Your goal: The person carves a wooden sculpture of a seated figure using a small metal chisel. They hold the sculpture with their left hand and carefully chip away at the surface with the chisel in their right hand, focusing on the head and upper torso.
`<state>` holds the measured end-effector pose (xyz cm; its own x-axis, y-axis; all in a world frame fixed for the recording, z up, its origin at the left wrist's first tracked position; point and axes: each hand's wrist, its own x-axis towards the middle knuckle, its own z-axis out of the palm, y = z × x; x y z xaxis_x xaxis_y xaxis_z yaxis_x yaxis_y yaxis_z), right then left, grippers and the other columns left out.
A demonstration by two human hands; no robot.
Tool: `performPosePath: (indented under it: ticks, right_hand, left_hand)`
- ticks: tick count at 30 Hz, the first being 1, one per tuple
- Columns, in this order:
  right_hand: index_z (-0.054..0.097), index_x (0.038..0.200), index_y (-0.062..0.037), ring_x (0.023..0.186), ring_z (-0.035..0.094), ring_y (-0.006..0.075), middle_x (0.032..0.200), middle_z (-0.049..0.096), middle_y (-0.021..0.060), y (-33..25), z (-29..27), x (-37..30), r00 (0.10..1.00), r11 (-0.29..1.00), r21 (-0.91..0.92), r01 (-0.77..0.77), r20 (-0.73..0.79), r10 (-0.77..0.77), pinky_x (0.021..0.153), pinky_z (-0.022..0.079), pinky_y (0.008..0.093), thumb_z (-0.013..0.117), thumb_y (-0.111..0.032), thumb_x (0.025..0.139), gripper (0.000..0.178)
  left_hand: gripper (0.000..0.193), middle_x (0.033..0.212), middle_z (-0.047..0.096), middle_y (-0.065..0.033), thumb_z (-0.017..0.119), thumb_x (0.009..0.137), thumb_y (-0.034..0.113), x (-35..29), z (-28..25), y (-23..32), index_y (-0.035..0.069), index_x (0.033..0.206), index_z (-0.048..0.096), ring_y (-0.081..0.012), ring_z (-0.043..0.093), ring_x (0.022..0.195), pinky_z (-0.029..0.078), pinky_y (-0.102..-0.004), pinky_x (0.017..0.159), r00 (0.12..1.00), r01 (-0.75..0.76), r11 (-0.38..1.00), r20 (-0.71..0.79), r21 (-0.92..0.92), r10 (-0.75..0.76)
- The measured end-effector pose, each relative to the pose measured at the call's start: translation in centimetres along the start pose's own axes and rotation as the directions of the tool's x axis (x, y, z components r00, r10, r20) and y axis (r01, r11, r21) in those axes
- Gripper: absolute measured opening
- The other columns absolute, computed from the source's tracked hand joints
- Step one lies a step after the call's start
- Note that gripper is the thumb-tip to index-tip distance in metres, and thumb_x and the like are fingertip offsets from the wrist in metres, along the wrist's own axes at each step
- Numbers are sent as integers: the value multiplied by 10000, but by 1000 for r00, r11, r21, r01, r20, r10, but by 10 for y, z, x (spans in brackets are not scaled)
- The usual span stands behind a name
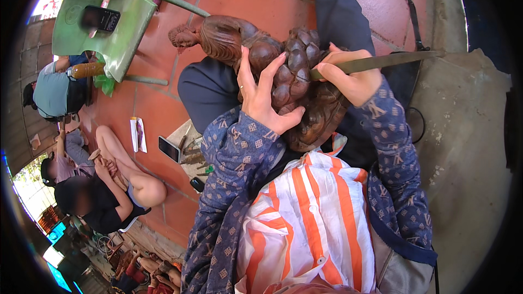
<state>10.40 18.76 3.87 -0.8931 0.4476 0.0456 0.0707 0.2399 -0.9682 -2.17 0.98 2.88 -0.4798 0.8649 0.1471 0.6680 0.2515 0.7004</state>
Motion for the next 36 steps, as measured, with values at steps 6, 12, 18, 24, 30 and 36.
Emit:
performPosePath:
  ticks: [6,12,18,24,30,36]
  right_hand:
    - [646,799,15,629,597,141,695,651,76,1,9,-14,981,999,1,-44,-187,44,689,486,309,623,-130,872,165]
    - [647,792,-50,625,587,134,715,638,33,-15,4,-27,964,992,-118,35,-257,-65,743,456,301,715,-95,790,81]
    - [694,783,-79,756,655,153,787,700,9,-5,7,-27,970,969,-150,196,-116,-215,971,361,398,726,-163,787,89]
    - [701,775,-57,771,656,163,786,701,31,-3,10,-22,970,976,-51,212,-112,-216,912,403,358,718,-123,780,68]
    - [693,724,-37,733,654,193,748,693,58,-6,1,-26,956,945,-235,229,-128,-264,781,471,341,718,-96,767,77]
    - [701,741,-35,801,663,202,761,685,59,-5,-3,-40,965,972,-173,161,-180,-192,857,453,359,737,-114,759,89]
  left_hand:
    - [903,1501,144,-336,825,577,189,1,-1,-3,133,1396,447,-446,184,1430,250,-472,1141,1000,-20,1000,-5,5,20]
    - [893,1502,164,-324,830,579,188,0,-1,-7,129,1389,460,-425,198,1431,246,-465,1143,999,-26,1000,-23,-2,26]
    - [887,1506,164,-306,833,584,184,1,-2,-6,130,1388,460,-416,218,1425,254,-456,1141,999,-30,1000,-19,-1,30]
    - [867,1510,154,-298,824,591,174,1,-2,-5,141,1380,467,-411,276,1398,284,-451,1128,999,-23,1000,-28,-10,23]
    - [835,1511,151,-305,806,595,184,-1,0,-5,138,1360,476,-415,276,1397,283,-455,1128,1000,-23,1000,-21,14,23]
    - [849,1504,145,-334,820,566,201,-4,3,-7,183,1349,491,-496,259,1366,273,-518,1113,999,-29,999,-44,-30,28]
